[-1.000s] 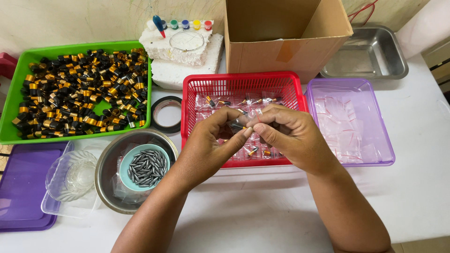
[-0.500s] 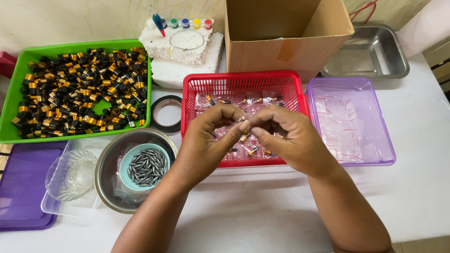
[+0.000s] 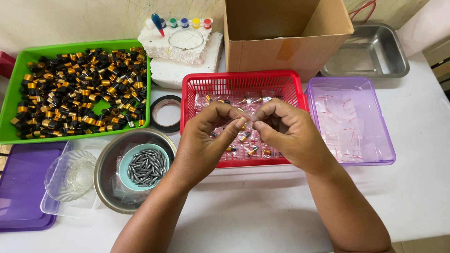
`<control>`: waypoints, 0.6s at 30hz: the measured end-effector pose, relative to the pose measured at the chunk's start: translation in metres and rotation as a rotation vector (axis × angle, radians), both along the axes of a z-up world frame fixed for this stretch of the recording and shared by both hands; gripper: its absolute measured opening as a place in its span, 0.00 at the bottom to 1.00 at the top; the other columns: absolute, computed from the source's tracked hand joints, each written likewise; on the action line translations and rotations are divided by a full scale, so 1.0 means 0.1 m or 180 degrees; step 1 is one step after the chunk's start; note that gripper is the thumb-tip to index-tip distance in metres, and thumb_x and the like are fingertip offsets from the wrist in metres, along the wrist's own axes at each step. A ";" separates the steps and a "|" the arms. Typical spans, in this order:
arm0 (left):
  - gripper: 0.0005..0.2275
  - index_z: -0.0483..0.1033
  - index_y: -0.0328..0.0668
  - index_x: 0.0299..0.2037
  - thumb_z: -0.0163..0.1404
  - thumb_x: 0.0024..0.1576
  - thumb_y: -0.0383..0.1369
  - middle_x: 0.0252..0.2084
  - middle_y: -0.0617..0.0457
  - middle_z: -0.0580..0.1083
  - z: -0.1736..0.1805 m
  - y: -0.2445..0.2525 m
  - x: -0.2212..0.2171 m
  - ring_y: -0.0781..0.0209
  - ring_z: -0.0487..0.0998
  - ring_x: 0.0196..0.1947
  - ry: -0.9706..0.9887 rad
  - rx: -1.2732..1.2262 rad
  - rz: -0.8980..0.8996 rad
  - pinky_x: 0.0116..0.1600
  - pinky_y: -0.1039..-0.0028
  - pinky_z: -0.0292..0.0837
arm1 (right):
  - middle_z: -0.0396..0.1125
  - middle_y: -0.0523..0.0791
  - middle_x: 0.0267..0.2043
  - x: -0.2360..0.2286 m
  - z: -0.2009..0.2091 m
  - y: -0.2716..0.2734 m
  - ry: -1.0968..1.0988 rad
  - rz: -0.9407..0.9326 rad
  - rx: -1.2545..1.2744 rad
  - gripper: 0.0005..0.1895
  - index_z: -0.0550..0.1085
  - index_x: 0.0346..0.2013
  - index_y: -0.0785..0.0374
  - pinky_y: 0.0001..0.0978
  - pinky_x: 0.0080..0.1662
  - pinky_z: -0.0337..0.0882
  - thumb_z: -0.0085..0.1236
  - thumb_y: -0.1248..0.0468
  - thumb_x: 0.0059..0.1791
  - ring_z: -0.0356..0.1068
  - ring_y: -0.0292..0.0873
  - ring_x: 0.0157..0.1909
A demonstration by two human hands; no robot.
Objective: The person picks up small components from a tray and places each into a plastic bag before putting the bags into a basket.
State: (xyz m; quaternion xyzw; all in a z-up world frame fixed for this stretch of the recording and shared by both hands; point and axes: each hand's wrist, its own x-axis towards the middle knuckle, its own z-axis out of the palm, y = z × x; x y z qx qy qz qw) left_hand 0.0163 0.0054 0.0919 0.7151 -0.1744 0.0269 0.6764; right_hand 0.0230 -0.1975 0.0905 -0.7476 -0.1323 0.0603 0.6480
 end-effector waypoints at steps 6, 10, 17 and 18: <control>0.03 0.73 0.44 0.42 0.53 0.63 0.32 0.38 0.58 0.76 -0.01 -0.01 0.00 0.72 0.75 0.39 -0.0033 -0.0073 -0.0058 0.45 0.80 0.69 | 0.58 0.40 0.28 0.01 -0.05 0.00 -0.0019 0.0090 0.0189 0.01 0.71 0.37 0.64 0.23 0.26 0.60 0.55 0.69 0.53 0.56 0.32 0.26; 0.05 0.73 0.44 0.42 0.54 0.61 0.32 0.39 0.57 0.76 0.01 -0.02 -0.01 0.71 0.77 0.41 0.0072 -0.0080 -0.0098 0.47 0.79 0.74 | 0.58 0.39 0.25 -0.01 -0.02 0.02 -0.0050 0.0099 0.0068 0.01 0.71 0.36 0.62 0.23 0.27 0.60 0.55 0.69 0.52 0.57 0.32 0.25; 0.06 0.76 0.44 0.44 0.55 0.60 0.34 0.38 0.57 0.77 -0.02 -0.04 0.01 0.69 0.78 0.38 -0.0110 0.0279 -0.0128 0.45 0.78 0.75 | 0.59 0.37 0.25 -0.04 0.04 0.06 -0.0301 0.0118 -0.0343 0.03 0.70 0.33 0.58 0.23 0.30 0.60 0.55 0.67 0.51 0.56 0.30 0.27; 0.06 0.76 0.44 0.44 0.55 0.60 0.34 0.38 0.57 0.77 -0.02 -0.04 0.02 0.69 0.78 0.38 -0.0111 0.0280 -0.0129 0.45 0.78 0.75 | 0.59 0.37 0.25 -0.04 0.05 0.06 -0.0302 0.0117 -0.0342 0.03 0.70 0.33 0.58 0.23 0.30 0.60 0.55 0.67 0.51 0.56 0.30 0.27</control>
